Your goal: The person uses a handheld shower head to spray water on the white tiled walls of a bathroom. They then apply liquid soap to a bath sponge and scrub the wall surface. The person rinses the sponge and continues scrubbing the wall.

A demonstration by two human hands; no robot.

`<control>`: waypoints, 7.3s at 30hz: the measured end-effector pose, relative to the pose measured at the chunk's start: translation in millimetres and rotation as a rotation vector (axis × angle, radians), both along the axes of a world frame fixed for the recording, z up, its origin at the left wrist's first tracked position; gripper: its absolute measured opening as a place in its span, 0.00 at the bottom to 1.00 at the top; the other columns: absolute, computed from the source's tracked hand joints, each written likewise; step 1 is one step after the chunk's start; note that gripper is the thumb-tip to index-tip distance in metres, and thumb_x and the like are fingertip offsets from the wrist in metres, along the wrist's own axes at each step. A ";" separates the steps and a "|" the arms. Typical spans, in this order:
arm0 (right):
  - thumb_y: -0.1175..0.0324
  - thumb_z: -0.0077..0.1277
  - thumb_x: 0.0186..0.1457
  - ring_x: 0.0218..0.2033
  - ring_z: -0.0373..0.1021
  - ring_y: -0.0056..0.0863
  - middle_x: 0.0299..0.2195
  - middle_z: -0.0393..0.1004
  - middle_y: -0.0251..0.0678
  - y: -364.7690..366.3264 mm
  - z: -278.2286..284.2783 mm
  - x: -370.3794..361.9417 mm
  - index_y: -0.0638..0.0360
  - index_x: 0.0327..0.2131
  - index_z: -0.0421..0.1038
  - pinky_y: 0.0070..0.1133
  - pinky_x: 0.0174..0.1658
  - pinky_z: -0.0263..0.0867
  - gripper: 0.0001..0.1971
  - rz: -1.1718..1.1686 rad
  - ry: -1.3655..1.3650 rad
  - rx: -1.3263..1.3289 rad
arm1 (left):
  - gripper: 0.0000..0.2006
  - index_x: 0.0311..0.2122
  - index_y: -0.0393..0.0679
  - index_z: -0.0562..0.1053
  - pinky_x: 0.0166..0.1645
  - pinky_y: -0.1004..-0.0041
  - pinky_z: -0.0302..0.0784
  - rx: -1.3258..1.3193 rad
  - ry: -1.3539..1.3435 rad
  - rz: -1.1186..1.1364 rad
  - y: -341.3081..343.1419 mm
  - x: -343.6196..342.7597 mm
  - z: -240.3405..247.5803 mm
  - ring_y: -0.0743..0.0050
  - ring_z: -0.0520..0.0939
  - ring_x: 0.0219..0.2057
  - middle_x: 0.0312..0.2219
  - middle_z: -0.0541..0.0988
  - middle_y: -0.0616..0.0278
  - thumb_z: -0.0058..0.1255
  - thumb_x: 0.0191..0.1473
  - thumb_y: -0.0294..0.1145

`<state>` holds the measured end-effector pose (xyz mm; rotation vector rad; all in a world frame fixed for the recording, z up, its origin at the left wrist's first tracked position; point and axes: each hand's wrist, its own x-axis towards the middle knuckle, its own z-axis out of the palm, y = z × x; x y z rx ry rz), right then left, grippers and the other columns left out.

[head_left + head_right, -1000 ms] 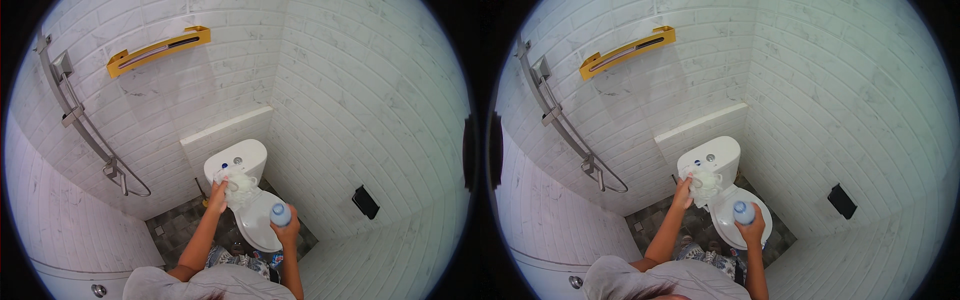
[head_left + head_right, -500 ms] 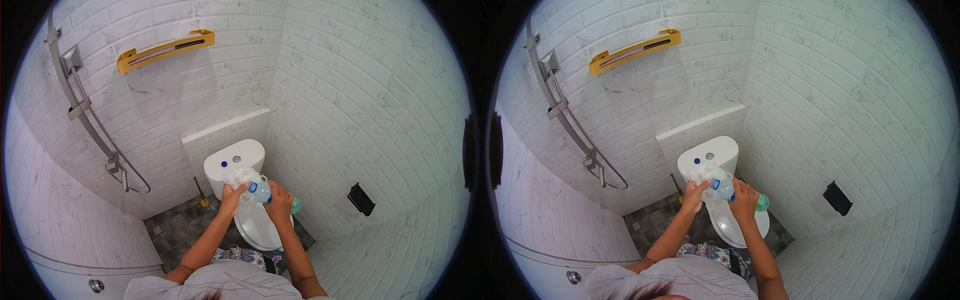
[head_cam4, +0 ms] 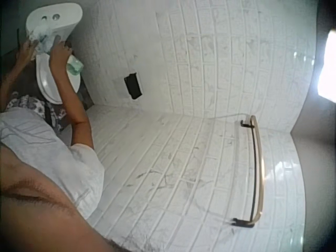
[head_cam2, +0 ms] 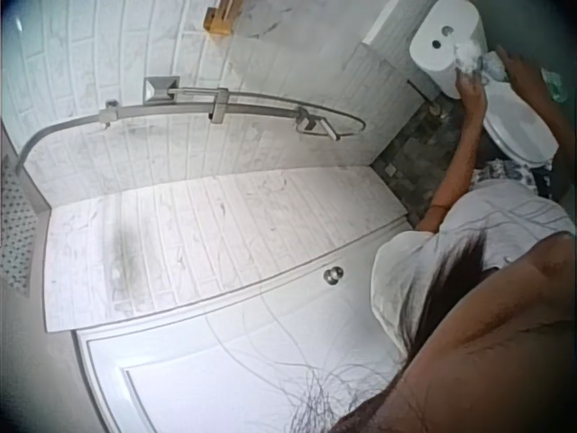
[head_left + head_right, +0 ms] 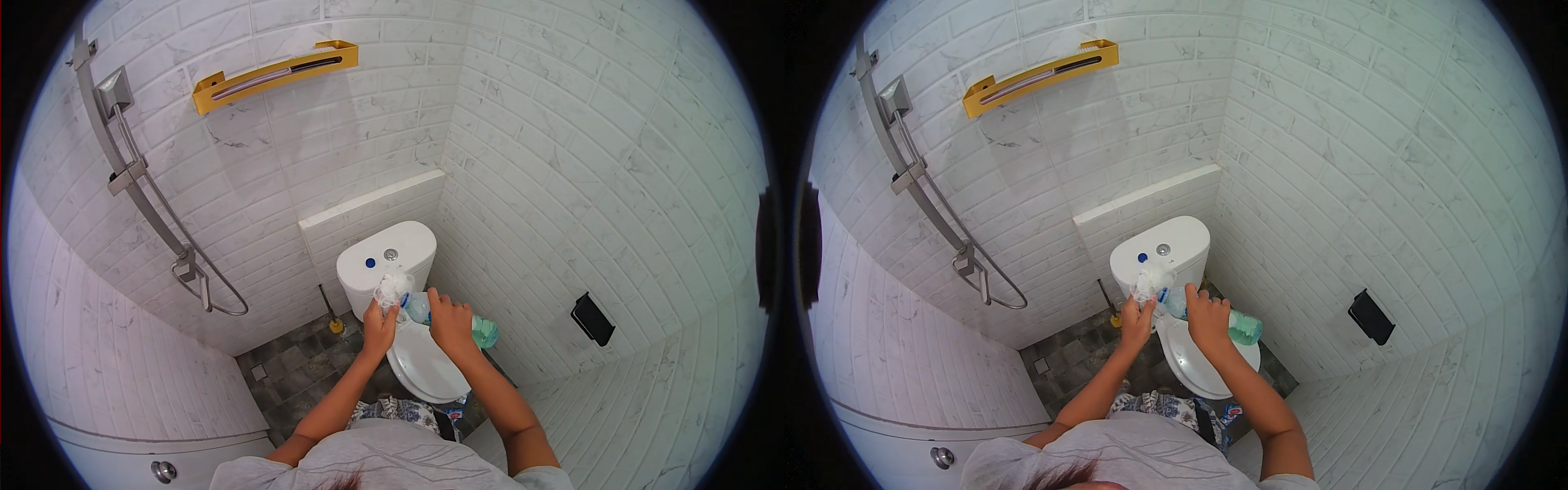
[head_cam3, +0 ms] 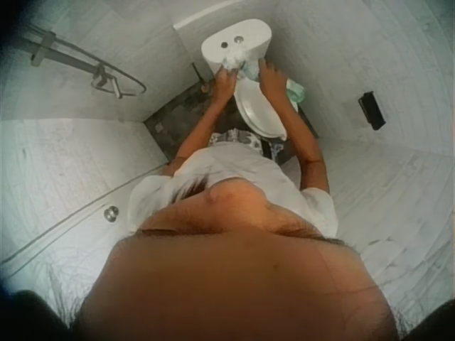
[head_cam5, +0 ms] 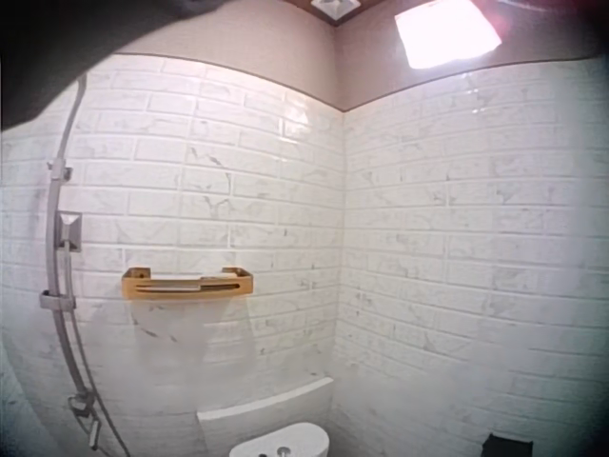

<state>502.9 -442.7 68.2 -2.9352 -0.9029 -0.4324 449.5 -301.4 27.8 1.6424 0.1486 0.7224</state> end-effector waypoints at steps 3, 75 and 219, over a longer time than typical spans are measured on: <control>0.71 0.48 0.45 0.21 0.71 0.35 0.22 0.70 0.35 10.5 3.4 6.0 0.55 0.36 0.63 0.33 0.26 0.61 0.11 0.024 -0.084 -0.078 | 0.14 0.43 0.31 0.68 0.40 0.75 0.68 -0.045 0.032 0.030 -0.6 5.5 -24.3 0.77 0.73 0.33 0.32 0.76 0.59 0.43 0.57 0.33; 0.68 0.68 0.27 0.43 0.67 0.45 0.40 0.70 0.49 132.6 -158.8 263.9 0.58 0.47 0.57 0.31 0.46 0.62 0.40 -0.085 0.283 1.134 | 0.15 0.45 0.38 0.67 0.37 0.63 0.78 -0.965 0.046 0.301 210.0 44.6 -109.7 0.62 0.78 0.37 0.38 0.74 0.56 0.44 0.49 0.19; 0.76 0.54 0.41 0.35 0.69 0.42 0.34 0.74 0.44 118.1 -62.9 305.8 0.60 0.37 0.74 0.31 0.44 0.61 0.15 0.158 0.243 0.368 | 0.22 0.43 0.40 0.69 0.38 0.72 0.74 -0.918 0.306 -0.160 163.4 186.5 -43.5 0.70 0.78 0.33 0.34 0.76 0.61 0.61 0.38 0.24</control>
